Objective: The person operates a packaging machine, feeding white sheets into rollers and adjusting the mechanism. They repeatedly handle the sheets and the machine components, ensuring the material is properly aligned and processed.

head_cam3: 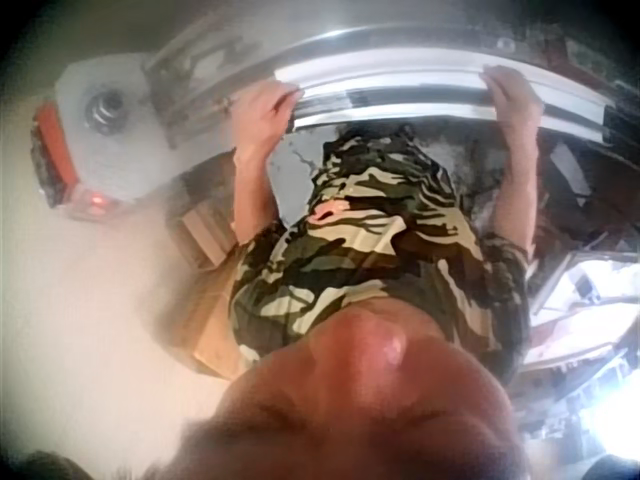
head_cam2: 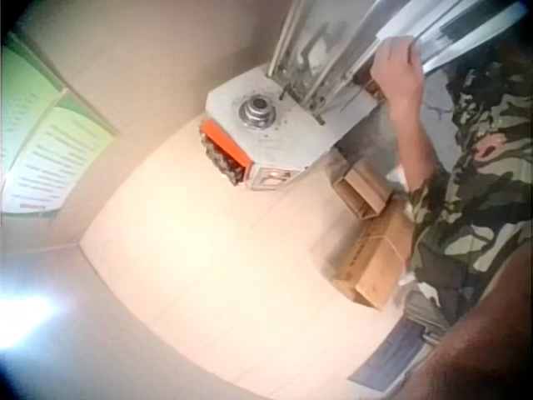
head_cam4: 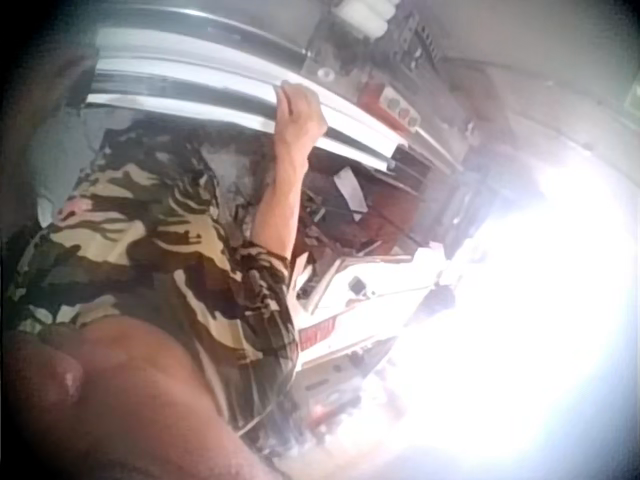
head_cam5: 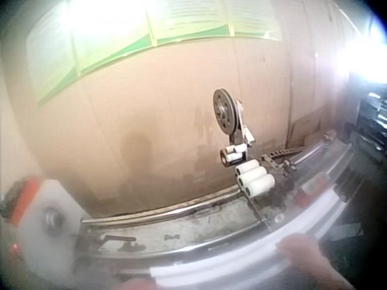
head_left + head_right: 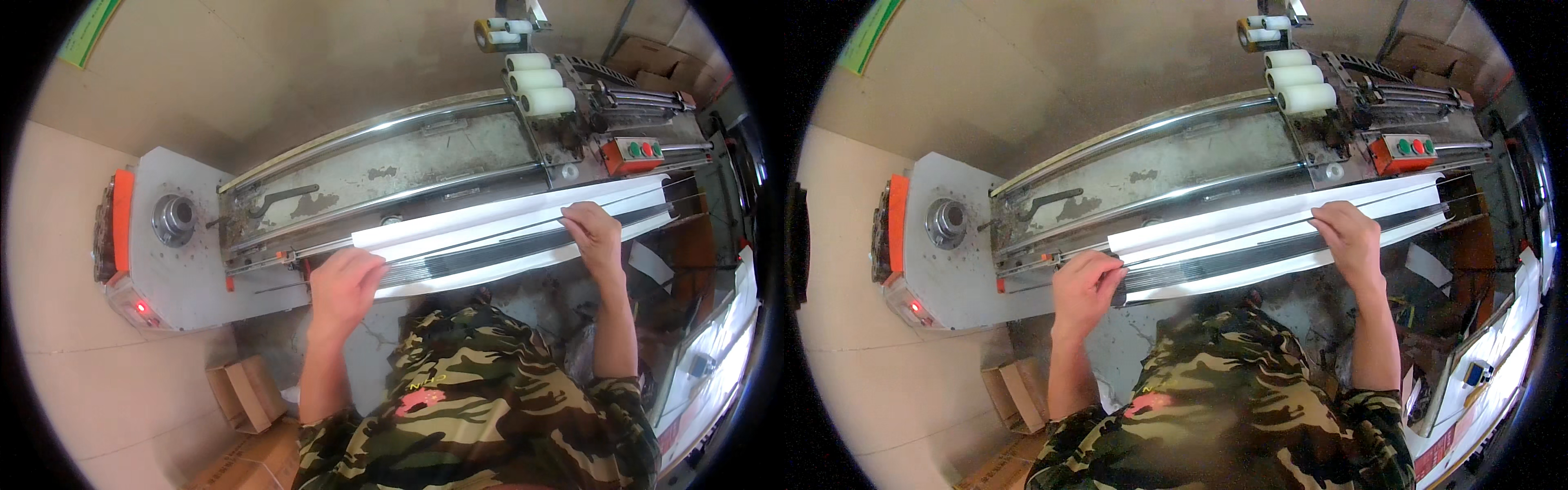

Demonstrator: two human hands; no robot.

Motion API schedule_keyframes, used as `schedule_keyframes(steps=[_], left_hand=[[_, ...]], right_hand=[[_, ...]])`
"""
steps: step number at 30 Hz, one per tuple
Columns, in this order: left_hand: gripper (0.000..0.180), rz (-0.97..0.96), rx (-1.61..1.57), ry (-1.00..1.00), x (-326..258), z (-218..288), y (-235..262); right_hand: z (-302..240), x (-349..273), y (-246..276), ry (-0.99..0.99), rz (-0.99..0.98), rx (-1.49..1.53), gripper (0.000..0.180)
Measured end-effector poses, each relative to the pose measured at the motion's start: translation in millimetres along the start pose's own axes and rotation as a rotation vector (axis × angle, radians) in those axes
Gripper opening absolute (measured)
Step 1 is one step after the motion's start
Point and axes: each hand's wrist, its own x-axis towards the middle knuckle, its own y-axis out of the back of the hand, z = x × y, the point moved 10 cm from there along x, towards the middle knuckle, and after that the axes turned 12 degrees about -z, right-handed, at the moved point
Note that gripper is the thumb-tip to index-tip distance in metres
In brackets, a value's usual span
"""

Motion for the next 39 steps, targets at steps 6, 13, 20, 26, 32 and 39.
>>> schedule_keyframes(steps=[6, 13, 20, 26, 32, 39], left_hand=[[0.013, -0.016, 0.019, -0.013, -2, -12, -20], [0.012, -0.015, -0.036, 0.028, -4, -17, -21], [0.015, -0.007, -0.003, -0.003, -2, -15, -20], [0.015, 0.006, 0.014, -0.015, -2, -10, -16], [0.016, 0.028, 0.044, -0.023, -5, -10, -15], [0.012, -0.199, 0.001, 0.193, -2, -21, -46]], right_hand=[[11, -5, -13, -0.066, -0.040, 0.010, 0.016], [12, -9, -13, -0.068, -0.027, -0.002, 0.015], [9, -8, -12, -0.089, -0.033, -0.019, 0.015], [9, -8, -14, -0.090, -0.031, -0.006, 0.015], [11, -10, -19, -0.100, -0.050, -0.004, 0.014], [-13, -14, -39, 0.037, -0.069, -0.188, 0.006]])
